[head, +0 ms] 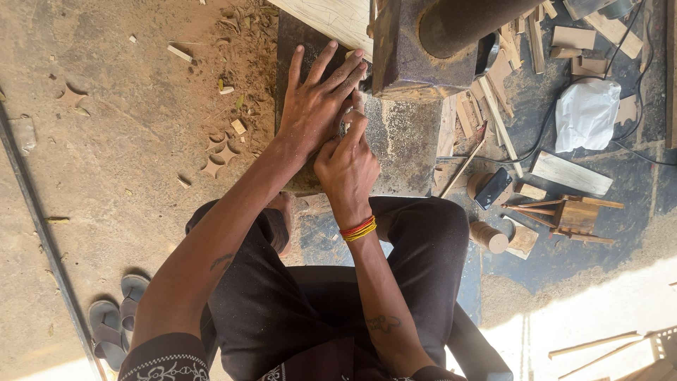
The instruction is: The person uses a band saw to cut a piece of wood along a marked curved line. They guide the wood with both hands, repositioning it several times to follow the drawn pattern and complete the cut.
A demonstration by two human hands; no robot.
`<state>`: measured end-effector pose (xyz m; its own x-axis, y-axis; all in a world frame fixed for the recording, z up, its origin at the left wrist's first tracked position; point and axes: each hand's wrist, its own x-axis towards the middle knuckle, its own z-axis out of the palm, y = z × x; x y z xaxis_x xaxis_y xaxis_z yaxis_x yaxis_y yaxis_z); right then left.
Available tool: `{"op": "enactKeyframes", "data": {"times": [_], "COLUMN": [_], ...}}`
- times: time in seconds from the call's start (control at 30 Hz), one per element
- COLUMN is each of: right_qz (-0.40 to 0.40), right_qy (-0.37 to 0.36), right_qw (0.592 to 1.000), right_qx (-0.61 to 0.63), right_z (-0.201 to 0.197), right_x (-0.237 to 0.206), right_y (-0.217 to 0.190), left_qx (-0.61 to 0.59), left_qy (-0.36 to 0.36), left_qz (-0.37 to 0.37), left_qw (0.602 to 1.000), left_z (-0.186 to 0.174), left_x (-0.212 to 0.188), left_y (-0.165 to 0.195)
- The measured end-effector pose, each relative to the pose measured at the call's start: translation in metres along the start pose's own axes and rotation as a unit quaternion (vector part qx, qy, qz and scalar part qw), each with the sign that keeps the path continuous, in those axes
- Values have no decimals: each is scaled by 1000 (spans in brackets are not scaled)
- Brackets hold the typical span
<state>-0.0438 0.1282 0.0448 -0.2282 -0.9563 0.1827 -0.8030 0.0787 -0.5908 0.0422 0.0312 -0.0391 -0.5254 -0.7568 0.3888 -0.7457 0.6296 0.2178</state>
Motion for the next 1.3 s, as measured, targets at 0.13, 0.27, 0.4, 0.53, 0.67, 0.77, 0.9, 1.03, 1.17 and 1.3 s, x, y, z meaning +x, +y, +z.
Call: {"op": "enactKeyframes", "data": {"times": [0.13,0.27,0.4,0.53,0.67,0.77,0.9,1.03,1.17,1.3], "right_qz": [17,1,13,15,15,23,11,23,1,14], "right_qy": [-13,-1,-12,-14,-11,-16,-6,-20,-1,-9], "right_qw": [1000,1000,1000,1000,1000,1000,1000,1000,1000,1000], "right_qx": [9,3,4,7,6,-1,-1,-4,-3,1], "right_z": [-1,0,2,3,3,2,3,4,3,2], "right_x": [1,1,0,1,2,2,1,3,3,4], "right_y": [0,2,2,3,3,3,3,5,4,3], "left_qx": [-6,5,-14,-14,-24,-13,-21,-18,-5,-17], "left_qy": [3,12,4,-2,-3,-1,5,-6,-1,-1], "left_qz": [-1,-1,-6,-10,-12,-12,-11,-14,-13,-18], "left_qw": [1000,1000,1000,1000,1000,1000,1000,1000,1000,1000], "left_z": [1,1,-3,-6,-7,-6,-4,-3,-4,-4], "left_x": [-1,0,1,1,2,2,2,1,2,3], "left_y": [0,1,2,3,4,4,3,3,3,3]}}
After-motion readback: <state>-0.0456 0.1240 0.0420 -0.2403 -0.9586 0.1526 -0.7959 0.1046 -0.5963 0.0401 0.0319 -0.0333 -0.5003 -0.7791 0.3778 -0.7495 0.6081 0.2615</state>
